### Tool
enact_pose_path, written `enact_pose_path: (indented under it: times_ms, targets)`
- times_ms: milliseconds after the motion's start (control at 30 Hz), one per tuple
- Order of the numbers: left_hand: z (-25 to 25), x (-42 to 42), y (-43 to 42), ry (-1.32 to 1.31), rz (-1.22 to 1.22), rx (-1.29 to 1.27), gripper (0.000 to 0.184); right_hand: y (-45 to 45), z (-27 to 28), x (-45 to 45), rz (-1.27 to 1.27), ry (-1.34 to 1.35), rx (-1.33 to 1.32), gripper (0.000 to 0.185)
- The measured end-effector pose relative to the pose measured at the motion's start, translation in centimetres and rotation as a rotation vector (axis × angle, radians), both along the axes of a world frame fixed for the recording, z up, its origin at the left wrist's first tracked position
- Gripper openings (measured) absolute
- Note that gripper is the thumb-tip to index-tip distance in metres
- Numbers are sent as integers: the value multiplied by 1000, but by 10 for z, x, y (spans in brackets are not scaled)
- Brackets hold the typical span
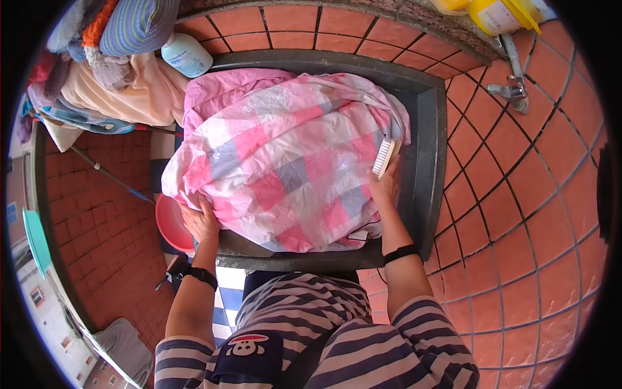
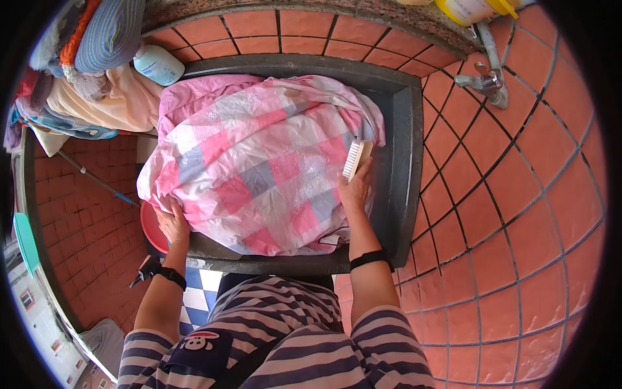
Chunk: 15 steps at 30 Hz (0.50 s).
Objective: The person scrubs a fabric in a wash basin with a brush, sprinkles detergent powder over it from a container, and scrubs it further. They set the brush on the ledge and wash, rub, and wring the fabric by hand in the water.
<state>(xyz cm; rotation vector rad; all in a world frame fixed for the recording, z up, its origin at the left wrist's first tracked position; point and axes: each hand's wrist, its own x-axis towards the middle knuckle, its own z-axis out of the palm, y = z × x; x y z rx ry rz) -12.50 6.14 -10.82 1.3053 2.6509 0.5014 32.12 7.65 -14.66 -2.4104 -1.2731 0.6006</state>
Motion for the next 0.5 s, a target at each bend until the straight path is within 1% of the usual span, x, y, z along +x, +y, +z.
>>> enact_pose_path:
  times_ms: [33, 67, 100, 133, 167, 200, 233, 267, 300, 333, 367, 400, 433, 467, 500]
  targets:
    - [2, 1, 2, 17, -15, -7, 82, 1, -15, -1, -38, -37, 132, 94]
    - [7, 3, 4, 5, -8, -13, 82, 4, -18, -4, -96, 21, 154, 89]
    - [12, 4, 0, -7, 1, -21, 82, 4, -19, -6, -110, 37, 142, 89]
    - [11, 6, -3, 74, 6, 84, 85, 5, -19, -8, -146, 38, 125, 86]
    - [11, 11, -10, 85, -10, 88, 85, 8, -10, -10, -183, 35, 115, 84]
    - [13, 20, -23, 61, 85, 185, 84, 5, 1, -14, -179, 5, 114, 79]
    - [16, 32, -36, 33, 179, 282, 83, 1, 16, -25, -109, -56, 188, 79]
    - [28, 57, -53, -24, 83, 260, 80, -6, 31, -43, -34, -118, 253, 79]
    - [42, 86, -72, -82, -15, 232, 77, -12, 51, -71, 16, 19, 272, 80]
    - [47, 110, -88, -374, 73, 154, 69, -21, 61, -102, 110, 177, 304, 86]
    - [50, 124, -95, -664, 164, 72, 60, -29, 74, -135, 253, 277, 374, 92]
    - [47, 120, -91, -661, 146, 71, 60, -39, 84, -167, 360, 432, 364, 96]
    - [42, 112, -86, -863, 203, 28, 47, -51, 84, -194, 489, 535, 266, 95]
    - [38, 108, -80, -1063, 258, -21, 36, -62, 84, -221, 550, 412, 260, 94]
    - [35, 109, -73, -1143, 232, 211, 24, -66, 83, -237, 604, 287, 251, 94]
